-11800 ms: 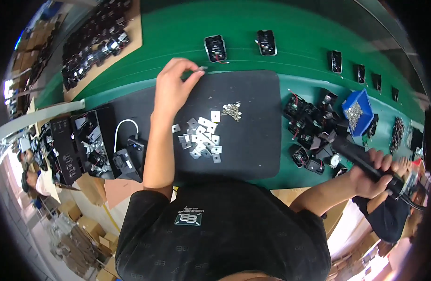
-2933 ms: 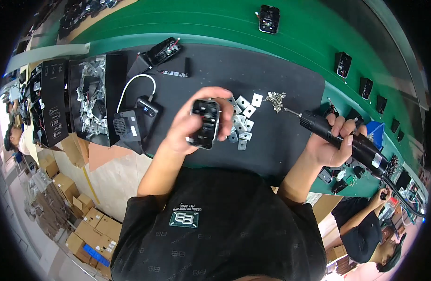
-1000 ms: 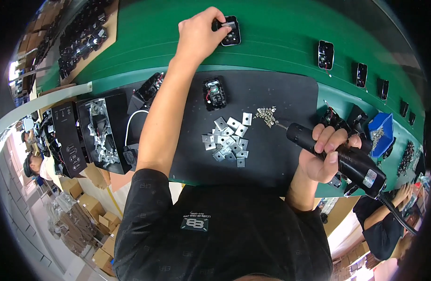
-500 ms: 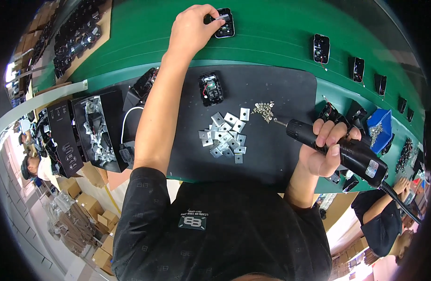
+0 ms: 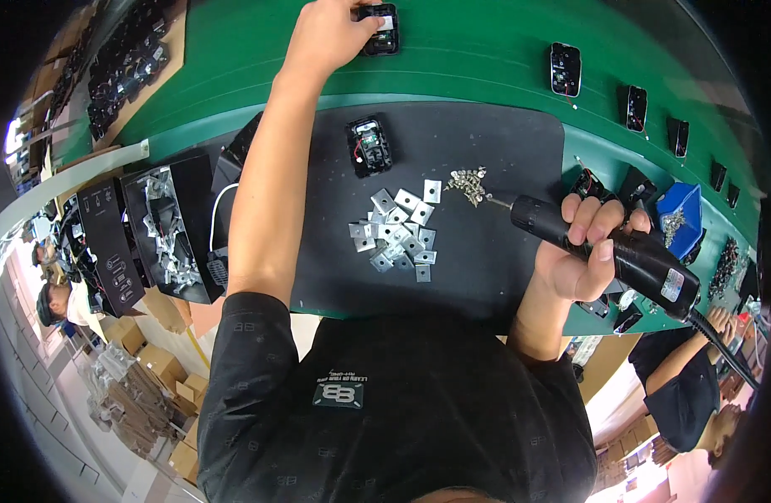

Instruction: Manually assemble electronic components on a production line using an electric screwdriver.

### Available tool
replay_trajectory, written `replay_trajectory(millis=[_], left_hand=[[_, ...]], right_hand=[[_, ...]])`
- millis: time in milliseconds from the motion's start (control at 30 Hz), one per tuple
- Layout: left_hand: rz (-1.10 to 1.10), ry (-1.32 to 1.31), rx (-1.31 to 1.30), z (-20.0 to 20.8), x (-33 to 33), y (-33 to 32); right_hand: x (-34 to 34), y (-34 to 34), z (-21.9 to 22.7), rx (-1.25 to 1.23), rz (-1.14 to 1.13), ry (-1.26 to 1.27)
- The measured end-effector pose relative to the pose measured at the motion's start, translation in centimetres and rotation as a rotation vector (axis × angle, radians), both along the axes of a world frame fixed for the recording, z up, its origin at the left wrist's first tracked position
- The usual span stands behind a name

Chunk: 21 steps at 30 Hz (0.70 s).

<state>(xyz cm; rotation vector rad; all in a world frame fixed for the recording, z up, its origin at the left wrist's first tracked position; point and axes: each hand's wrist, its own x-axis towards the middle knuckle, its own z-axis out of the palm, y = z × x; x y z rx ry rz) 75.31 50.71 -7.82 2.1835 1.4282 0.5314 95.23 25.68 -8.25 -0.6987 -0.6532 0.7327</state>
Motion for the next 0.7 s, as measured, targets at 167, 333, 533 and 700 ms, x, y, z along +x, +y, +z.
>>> replay_trajectory(millis=[167,333,533,700], left_hand=[[-0.125,-0.25,-0.001,0.1,0.9,-4.9],[-0.24,-0.239,-0.181,-0.3,1.8,-12.5],[-0.114,-0.019,-0.125,-0.6,-2.6,-12.7],[-0.113,-0.014,-0.23,-0.2,-4.2,-12.5]], right_hand=[[0.0,-0.1,0.0,0.036,-0.002,0.027],[0.3,-0.2,0.2,0.041,-0.029,0.05],[0.8,-0.4,0.2,0.03,-0.011,0.03],[0.1,-0.3,0.2,0.026,0.021,0.008]])
